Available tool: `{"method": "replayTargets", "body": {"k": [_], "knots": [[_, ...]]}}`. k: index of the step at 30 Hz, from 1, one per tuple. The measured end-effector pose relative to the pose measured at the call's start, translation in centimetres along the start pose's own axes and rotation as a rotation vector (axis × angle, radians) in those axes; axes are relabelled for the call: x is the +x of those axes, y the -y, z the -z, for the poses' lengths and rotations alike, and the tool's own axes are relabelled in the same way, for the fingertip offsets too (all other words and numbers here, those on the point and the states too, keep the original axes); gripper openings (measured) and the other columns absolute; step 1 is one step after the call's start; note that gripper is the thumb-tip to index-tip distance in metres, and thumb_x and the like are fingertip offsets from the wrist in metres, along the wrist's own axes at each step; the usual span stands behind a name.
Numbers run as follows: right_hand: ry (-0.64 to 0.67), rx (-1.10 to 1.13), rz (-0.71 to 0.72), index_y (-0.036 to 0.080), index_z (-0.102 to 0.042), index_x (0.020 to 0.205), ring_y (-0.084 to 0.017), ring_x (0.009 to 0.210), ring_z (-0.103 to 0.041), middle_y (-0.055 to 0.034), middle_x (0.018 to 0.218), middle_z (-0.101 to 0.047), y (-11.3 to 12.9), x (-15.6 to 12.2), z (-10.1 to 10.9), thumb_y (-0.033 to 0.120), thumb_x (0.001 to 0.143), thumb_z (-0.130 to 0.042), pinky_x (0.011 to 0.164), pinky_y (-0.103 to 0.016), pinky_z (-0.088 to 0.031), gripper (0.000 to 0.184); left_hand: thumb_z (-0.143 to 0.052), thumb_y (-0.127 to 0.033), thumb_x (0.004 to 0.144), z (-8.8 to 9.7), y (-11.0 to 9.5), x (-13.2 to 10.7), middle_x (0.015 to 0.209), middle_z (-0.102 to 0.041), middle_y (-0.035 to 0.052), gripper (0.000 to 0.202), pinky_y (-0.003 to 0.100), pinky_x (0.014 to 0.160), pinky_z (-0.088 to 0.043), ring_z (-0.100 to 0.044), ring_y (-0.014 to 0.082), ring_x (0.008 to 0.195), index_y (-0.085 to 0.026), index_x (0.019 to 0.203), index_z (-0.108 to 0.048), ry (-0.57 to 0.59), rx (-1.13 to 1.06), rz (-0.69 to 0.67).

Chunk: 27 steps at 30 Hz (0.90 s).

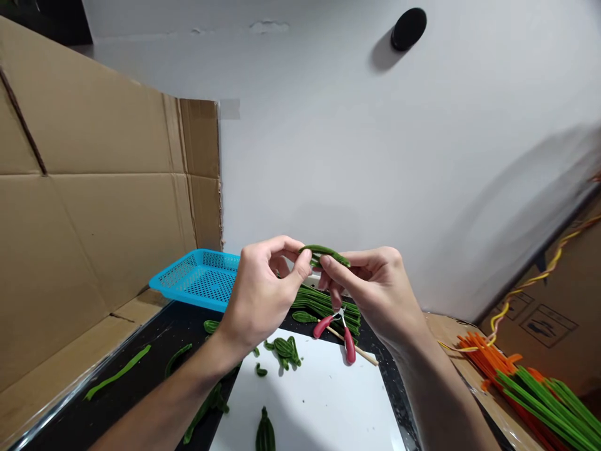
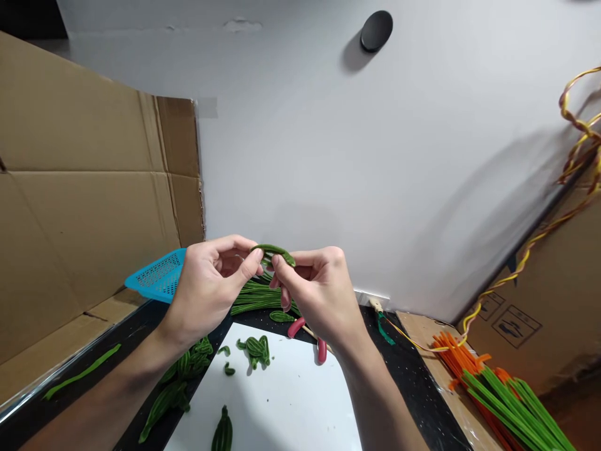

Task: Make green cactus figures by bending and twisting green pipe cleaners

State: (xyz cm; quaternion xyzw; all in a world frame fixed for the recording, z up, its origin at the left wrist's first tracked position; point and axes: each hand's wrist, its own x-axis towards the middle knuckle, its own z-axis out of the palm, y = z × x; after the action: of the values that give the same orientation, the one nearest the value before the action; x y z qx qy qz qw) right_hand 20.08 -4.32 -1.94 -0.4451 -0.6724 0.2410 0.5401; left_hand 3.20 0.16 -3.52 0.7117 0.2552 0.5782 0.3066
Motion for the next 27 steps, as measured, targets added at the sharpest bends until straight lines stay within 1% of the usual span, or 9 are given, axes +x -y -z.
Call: {"method": "replayTargets", "body": {"k": [2,6,8,11,14,18,21,24,27], "knots": [[-0.025,-0.043,0.006,0.014,-0.075,0.065,-0.011,0.043,-0.053,-0.0023,0.048,-0.061,0.1,-0.1,0.0,0.036,0.094,-0.074,0.044,-0.025,-0.037,0.037,-0.071,-0.031,0.096,-0.2,0.0,0.1,0.072,-0.072,0.0028,0.018,0.025,0.053,-0.048,-0.063,0.0132,0.059,-0.017,0.085,-0.074,0.013,-0.076,0.021],[-0.037,-0.021,0.018,0.014,-0.073,0.067,-0.010,0.043,-0.054,-0.0008,0.052,-0.059,0.3,-0.1,0.0,0.038,0.096,-0.072,0.043,-0.024,-0.039,0.037,-0.079,-0.029,0.089,-0.3,0.0,0.3,0.065,-0.065,-0.0020,0.014,0.020,0.038,-0.033,-0.043,0.0057,0.043,-0.017,0.087,-0.072,0.056,-0.242,0.100],[-0.028,-0.004,0.014,0.015,-0.074,0.072,-0.009,0.044,-0.054,-0.0007,0.058,-0.061,0.3,-0.1,-0.2,0.039,0.096,-0.072,0.042,-0.023,-0.039,0.034,-0.082,-0.029,0.087,-0.3,0.0,0.4,0.065,-0.064,-0.0025,0.017,0.019,0.036,-0.030,-0.039,0.0041,0.042,-0.016,0.086,-0.071,0.074,-0.276,0.137],[-0.105,-0.039,0.060,0.016,-0.077,0.083,-0.010,0.048,-0.056,-0.0012,0.068,-0.065,0.1,-0.1,-0.6,0.036,0.092,-0.076,0.041,-0.023,-0.040,0.022,-0.078,-0.032,0.090,-0.1,0.0,0.5,0.068,-0.064,-0.0018,0.020,0.017,0.037,-0.031,-0.042,0.0032,0.043,-0.015,0.086,-0.068,0.081,-0.288,0.191],[-0.173,-0.099,0.124,0.018,-0.078,0.086,-0.011,0.052,-0.057,0.0000,0.069,-0.064,-0.1,-0.2,-0.9,0.032,0.091,-0.078,0.041,-0.023,-0.042,0.015,-0.077,-0.029,0.090,0.1,-0.1,0.3,0.069,-0.061,-0.0030,0.019,0.016,0.038,-0.031,-0.043,0.0023,0.043,-0.015,0.085,-0.066,0.076,-0.300,0.199],[-0.224,-0.149,0.219,0.018,-0.079,0.081,-0.010,0.051,-0.054,-0.0001,0.067,-0.063,-0.3,-0.4,-1.2,0.030,0.093,-0.076,0.042,-0.024,-0.044,0.017,-0.080,-0.022,0.086,0.0,-0.2,-0.1,0.073,-0.061,-0.0034,0.015,0.016,0.039,-0.032,-0.045,0.0021,0.045,-0.015,0.085,-0.066,0.040,-0.278,0.116],[-0.296,-0.197,0.284,0.018,-0.081,0.079,-0.010,0.051,-0.053,-0.0010,0.067,-0.064,-0.4,-0.4,-1.4,0.030,0.094,-0.074,0.044,-0.026,-0.045,0.020,-0.078,-0.023,0.089,-0.2,0.0,-0.4,0.072,-0.061,-0.0033,0.014,0.017,0.039,-0.032,-0.048,0.0036,0.046,-0.016,0.087,-0.066,0.030,-0.285,0.089],[-0.325,-0.212,0.274,0.019,-0.084,0.080,-0.010,0.049,-0.050,0.0002,0.062,-0.060,-0.5,-0.4,-1.7,0.031,0.095,-0.074,0.043,-0.026,-0.043,0.022,-0.075,-0.024,0.093,-0.6,0.5,-0.5,0.074,-0.062,-0.0033,0.014,0.017,0.040,-0.032,-0.046,0.0031,0.046,-0.017,0.087,-0.064,0.005,-0.323,0.071],[-0.323,-0.200,0.223,0.019,-0.084,0.080,-0.010,0.049,-0.048,0.0008,0.060,-0.058,-0.5,-0.3,-1.8,0.034,0.095,-0.073,0.043,-0.027,-0.040,0.024,-0.074,-0.026,0.096,-1.0,1.0,-0.4,0.077,-0.063,-0.0030,0.014,0.017,0.042,-0.034,-0.047,0.0026,0.047,-0.018,0.091,-0.065,-0.026,-0.336,0.038]]}}
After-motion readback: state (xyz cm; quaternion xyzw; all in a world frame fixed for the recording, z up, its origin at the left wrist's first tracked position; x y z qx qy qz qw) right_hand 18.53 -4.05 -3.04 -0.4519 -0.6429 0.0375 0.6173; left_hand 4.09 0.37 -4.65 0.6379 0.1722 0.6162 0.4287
